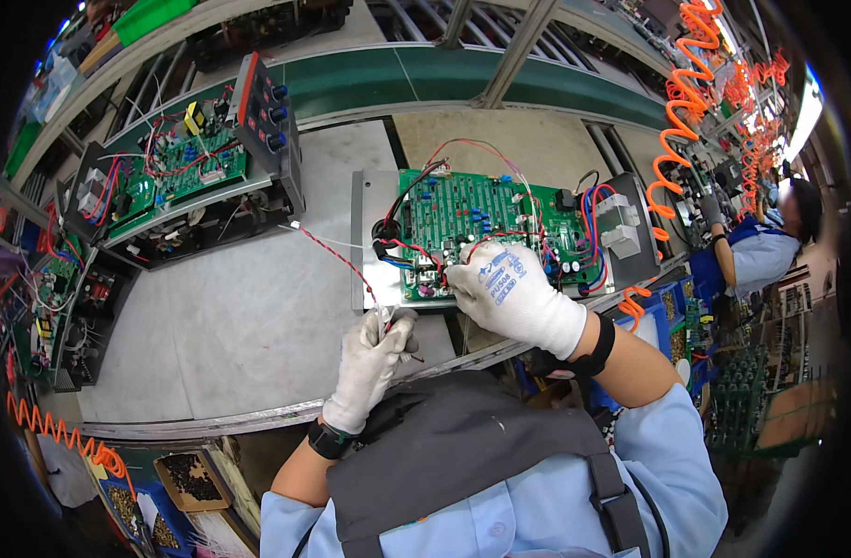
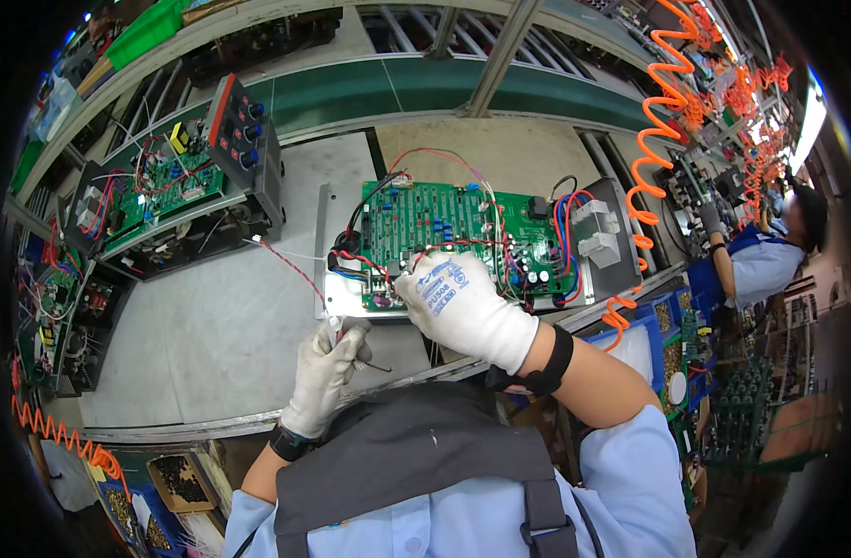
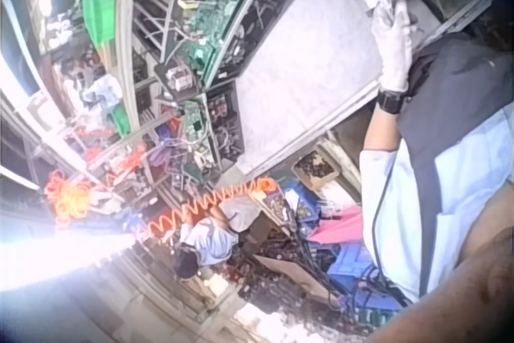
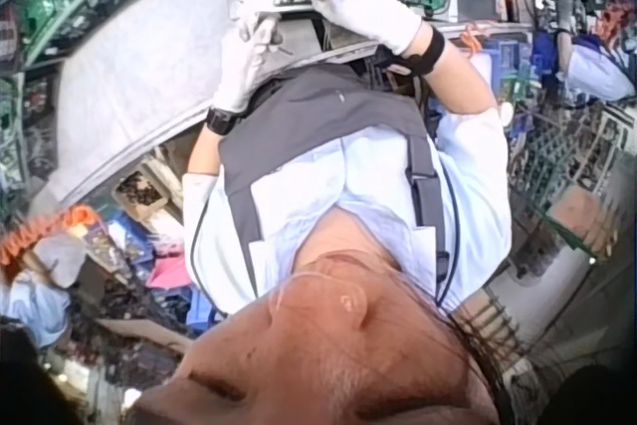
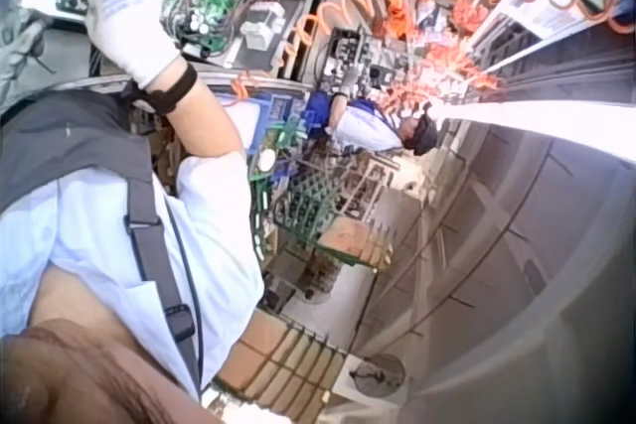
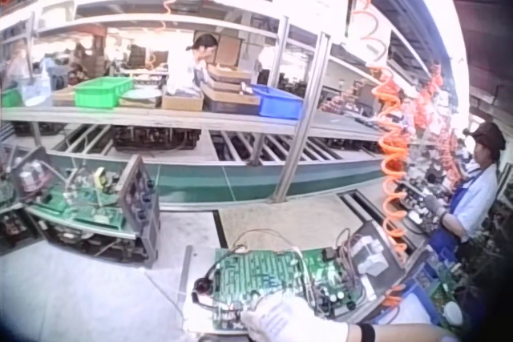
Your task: The worker is assembling the internal wiring and circuit boards of a solar inverter on a factory assembly line.
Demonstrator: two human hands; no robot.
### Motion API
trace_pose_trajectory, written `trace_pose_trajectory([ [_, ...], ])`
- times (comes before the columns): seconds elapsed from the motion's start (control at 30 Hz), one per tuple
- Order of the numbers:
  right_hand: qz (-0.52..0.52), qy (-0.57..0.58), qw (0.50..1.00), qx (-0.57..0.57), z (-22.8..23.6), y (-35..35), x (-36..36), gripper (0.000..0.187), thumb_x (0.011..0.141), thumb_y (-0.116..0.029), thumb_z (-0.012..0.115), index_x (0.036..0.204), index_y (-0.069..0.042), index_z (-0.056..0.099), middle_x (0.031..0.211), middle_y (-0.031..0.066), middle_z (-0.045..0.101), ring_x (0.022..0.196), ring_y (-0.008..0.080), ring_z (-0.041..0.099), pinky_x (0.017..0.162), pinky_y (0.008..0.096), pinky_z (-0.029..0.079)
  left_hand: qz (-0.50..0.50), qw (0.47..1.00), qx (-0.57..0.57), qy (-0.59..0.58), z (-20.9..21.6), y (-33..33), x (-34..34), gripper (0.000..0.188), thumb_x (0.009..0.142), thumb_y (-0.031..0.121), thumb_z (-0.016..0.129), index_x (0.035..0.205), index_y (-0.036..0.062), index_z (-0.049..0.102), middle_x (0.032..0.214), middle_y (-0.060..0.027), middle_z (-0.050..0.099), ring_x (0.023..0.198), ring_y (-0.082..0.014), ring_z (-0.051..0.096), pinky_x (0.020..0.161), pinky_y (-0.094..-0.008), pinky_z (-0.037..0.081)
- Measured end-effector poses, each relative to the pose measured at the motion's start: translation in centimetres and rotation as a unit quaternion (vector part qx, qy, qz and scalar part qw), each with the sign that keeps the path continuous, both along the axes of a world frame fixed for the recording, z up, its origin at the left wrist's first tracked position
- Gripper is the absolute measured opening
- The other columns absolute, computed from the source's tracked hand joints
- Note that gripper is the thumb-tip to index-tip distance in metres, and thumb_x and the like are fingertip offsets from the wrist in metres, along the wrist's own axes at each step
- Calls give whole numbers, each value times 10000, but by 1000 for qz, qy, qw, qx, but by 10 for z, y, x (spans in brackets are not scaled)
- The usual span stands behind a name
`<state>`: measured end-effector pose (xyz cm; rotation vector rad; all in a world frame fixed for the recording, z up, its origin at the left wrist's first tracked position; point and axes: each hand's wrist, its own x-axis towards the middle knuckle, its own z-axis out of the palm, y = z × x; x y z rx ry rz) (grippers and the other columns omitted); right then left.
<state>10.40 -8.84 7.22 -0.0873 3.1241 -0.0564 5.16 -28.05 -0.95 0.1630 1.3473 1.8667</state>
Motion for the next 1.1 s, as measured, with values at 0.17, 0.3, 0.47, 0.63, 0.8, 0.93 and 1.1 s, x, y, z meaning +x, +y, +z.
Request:
trace_pose_trajectory([
  [0.17, -16, -31, 999, 36, -1, -7, -1, 107, 754, -190, 642, 810, -100, 629, 728, 89, 611, 728, 271, 637, 627, 390, 516, 1, 1000, -15, -2, 4, 1, 0, 181, 922, 150, 592, 1006, -3, 639, 669, -5, 574, 508, -4, 409, 433, -168, 290],
  [0.3, -33, -21, 999, 19, -4, -5, 0, 102, 756, -195, 643, 804, -107, 626, 723, 89, 619, 733, 271, 642, 632, 390, 515, 1, 1000, -12, 3, 3, 1, -1, 188, 924, 155, 588, 1005, -6, 639, 669, -5, 572, 494, -4, 394, 428, -170, 287],
  [0.47, -19, -31, 999, 24, -5, -4, -2, 102, 777, -205, 637, 795, -105, 633, 710, 97, 625, 729, 276, 643, 635, 393, 515, -5, 1000, -3, 0, -1, -1, -4, 201, 925, 171, 591, 1019, -1, 637, 675, -6, 574, 485, -5, 385, 423, -172, 277],
  [0.63, -34, -51, 998, 22, 3, -7, 2, 111, 808, -217, 623, 809, -109, 648, 714, 100, 633, 738, 274, 646, 632, 393, 514, -7, 1000, -2, -5, 0, -3, -7, 216, 926, 180, 594, 1034, -4, 631, 684, -8, 576, 491, -5, 383, 429, -170, 272],
  [0.8, -32, -15, 999, -29, 2, 3, 6, 109, 821, -229, 616, 819, -126, 650, 705, 99, 628, 739, 271, 646, 635, 392, 513, -15, 1000, -9, -10, 0, -4, -8, 208, 932, 170, 585, 1034, -5, 630, 686, -9, 575, 495, -5, 381, 433, -169, 274],
  [0.93, -32, -41, 998, 18, 1, -3, 3, 104, 816, -224, 613, 815, -123, 639, 724, 88, 628, 739, 273, 645, 619, 385, 515, -15, 1000, -3, -10, -1, -2, -7, 207, 935, 173, 581, 1032, -3, 629, 686, -8, 576, 491, -5, 378, 435, -169, 276],
  [1.1, -14, -38, 998, 42, -4, -11, 2, 92, 800, -219, 613, 792, -128, 602, 738, 61, 610, 722, 252, 641, 590, 383, 512, -19, 1000, -4, -17, -1, -4, -9, 212, 936, 180, 583, 1031, -4, 629, 688, -6, 579, 486, -4, 372, 436, -169, 276],
])
